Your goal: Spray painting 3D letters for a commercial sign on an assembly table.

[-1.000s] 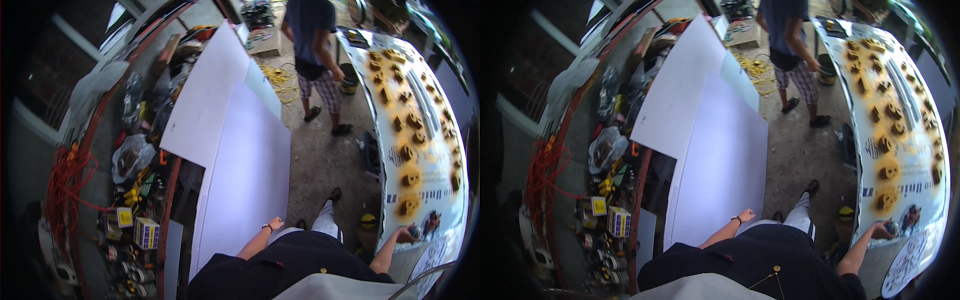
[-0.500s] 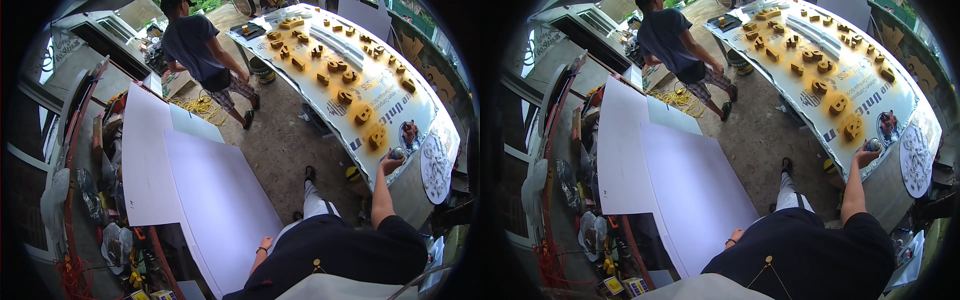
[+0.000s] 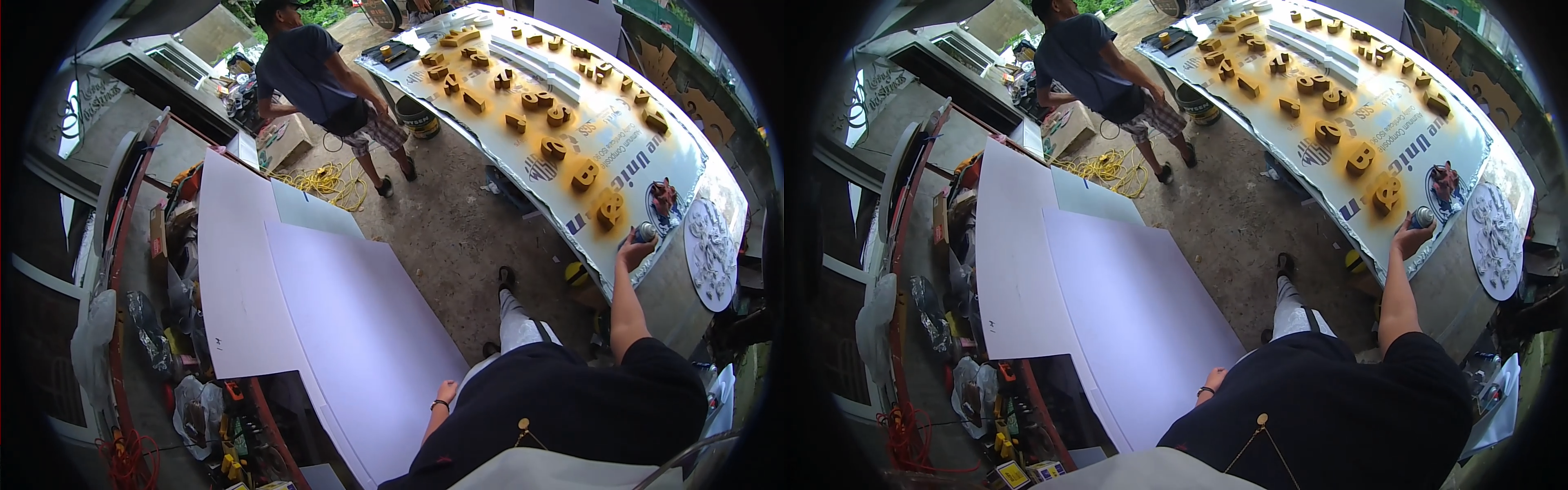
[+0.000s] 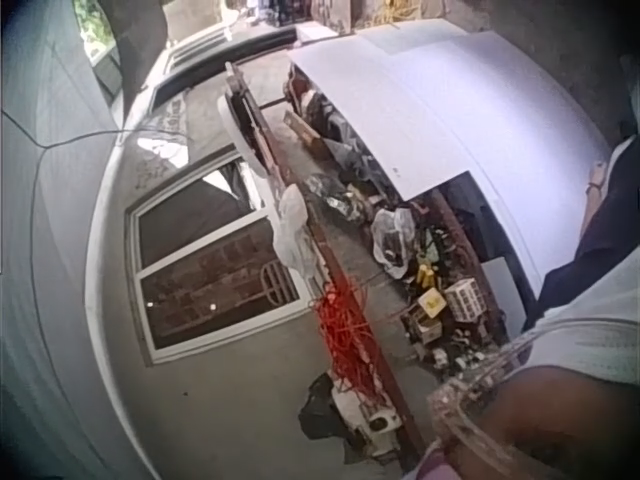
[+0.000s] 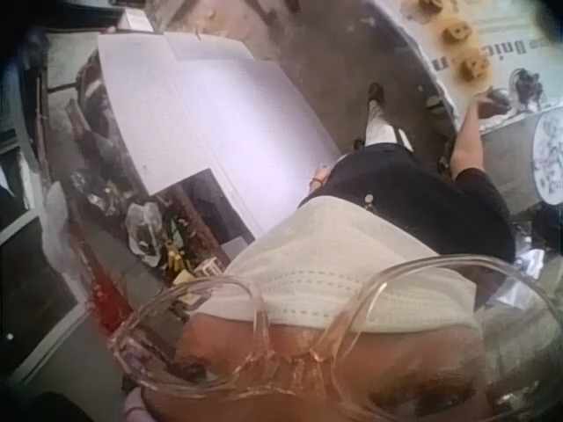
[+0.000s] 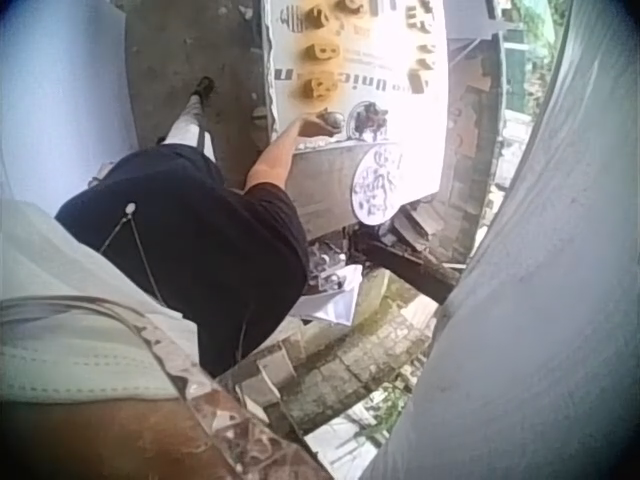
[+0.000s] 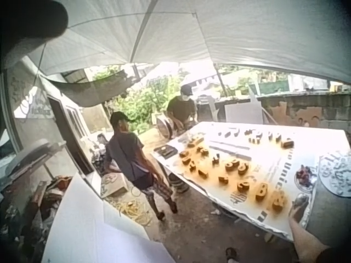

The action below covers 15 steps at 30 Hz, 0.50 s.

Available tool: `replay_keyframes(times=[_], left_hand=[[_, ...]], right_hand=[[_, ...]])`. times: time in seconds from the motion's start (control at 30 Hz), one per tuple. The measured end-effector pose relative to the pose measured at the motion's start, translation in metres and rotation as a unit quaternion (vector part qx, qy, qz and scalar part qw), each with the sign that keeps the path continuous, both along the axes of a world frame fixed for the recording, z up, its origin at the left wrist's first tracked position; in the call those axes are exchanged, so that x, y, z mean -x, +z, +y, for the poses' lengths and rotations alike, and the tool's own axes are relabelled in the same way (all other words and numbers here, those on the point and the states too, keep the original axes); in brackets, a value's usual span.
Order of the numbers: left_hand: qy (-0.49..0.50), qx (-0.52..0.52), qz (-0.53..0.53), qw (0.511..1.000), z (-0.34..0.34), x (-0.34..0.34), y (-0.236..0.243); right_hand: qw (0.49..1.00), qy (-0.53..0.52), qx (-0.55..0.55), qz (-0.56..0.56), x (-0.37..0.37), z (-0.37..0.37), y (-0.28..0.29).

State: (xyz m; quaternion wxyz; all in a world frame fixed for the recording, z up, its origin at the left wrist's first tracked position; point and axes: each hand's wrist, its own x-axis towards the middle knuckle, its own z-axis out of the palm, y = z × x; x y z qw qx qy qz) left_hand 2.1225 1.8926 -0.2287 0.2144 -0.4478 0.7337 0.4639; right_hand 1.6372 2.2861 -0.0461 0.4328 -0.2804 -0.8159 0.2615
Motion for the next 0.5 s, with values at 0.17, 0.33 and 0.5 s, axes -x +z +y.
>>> replay_keyframes(times=[0.17,0.33,0.5], left_hand=[[-0.029,-0.022,-0.027,0.999,0.005,-0.003,-0.008],[-0.019,-0.041,-0.040,0.998,0.002,-0.011,-0.016],[-0.030,-0.022,-0.038,0.999,0.001,-0.003,-0.012]], right_hand=[[1.000,0.002,-0.006,-0.009,-0.004,0.004,0.000],[1.000,0.021,0.000,0.003,-0.004,-0.001,0.003],[1.000,0.020,0.008,0.004,-0.007,0.001,0.004]])
